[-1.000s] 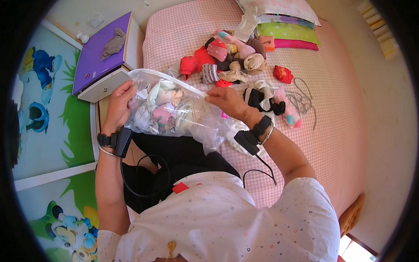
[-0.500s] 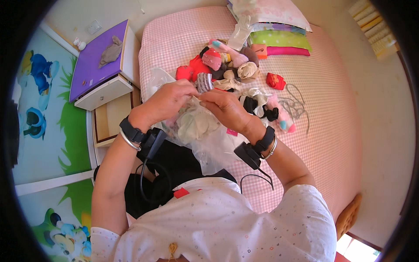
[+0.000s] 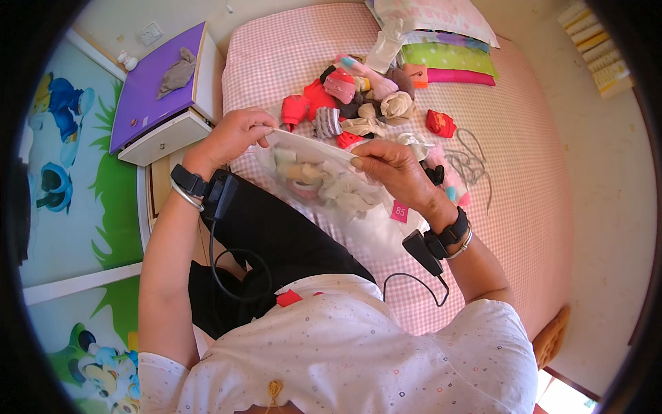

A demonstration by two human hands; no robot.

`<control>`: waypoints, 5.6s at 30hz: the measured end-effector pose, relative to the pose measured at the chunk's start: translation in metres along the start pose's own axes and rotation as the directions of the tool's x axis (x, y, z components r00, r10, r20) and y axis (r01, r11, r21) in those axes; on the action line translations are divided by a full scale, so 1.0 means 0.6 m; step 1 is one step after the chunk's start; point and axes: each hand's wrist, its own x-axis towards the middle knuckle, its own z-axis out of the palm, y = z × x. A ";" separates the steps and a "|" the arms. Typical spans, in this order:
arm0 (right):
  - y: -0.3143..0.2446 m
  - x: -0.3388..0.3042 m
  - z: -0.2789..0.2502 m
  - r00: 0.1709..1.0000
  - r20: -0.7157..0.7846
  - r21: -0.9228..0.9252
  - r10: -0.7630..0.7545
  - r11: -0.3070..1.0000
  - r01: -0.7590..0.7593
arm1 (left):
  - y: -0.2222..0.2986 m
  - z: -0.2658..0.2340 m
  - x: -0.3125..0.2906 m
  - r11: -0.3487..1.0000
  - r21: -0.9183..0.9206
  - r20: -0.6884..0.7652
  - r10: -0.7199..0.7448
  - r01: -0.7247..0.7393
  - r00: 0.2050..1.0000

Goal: The person wipes the inside of a drawer with a cloth, places a pile of socks on a bed, and begins folding the socks and placing them into a plastic bag one by one.

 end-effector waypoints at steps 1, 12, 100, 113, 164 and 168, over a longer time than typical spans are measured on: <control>0.010 -0.002 0.000 1.000 0.001 0.001 0.000 1.000 0.000 | -0.019 0.004 0.001 1.000 0.020 -0.005 0.013 -0.013 1.000; 0.025 -0.009 0.008 0.952 0.068 -0.110 0.298 0.951 -0.289 | -0.035 0.102 -0.036 0.987 0.080 -0.484 0.160 -0.139 0.861; 0.238 0.013 -0.066 0.782 -0.406 0.666 0.473 0.739 -0.102 | 0.343 -0.185 0.036 0.874 0.412 -0.374 0.419 -0.256 0.827; 0.094 0.003 -0.034 0.927 -0.373 -0.105 -0.043 0.994 0.004 | 0.396 -0.150 0.057 0.913 0.333 -0.439 0.371 -0.235 0.818; 0.090 0.014 0.214 0.807 0.297 0.427 0.511 0.684 -0.591 | -0.121 -0.009 -0.254 0.796 -0.552 -0.246 -0.441 0.250 0.863; 0.125 0.054 0.144 0.860 -0.071 0.451 0.505 0.785 -0.424 | -0.128 -0.033 -0.297 0.701 -0.683 -0.189 -0.438 0.203 0.879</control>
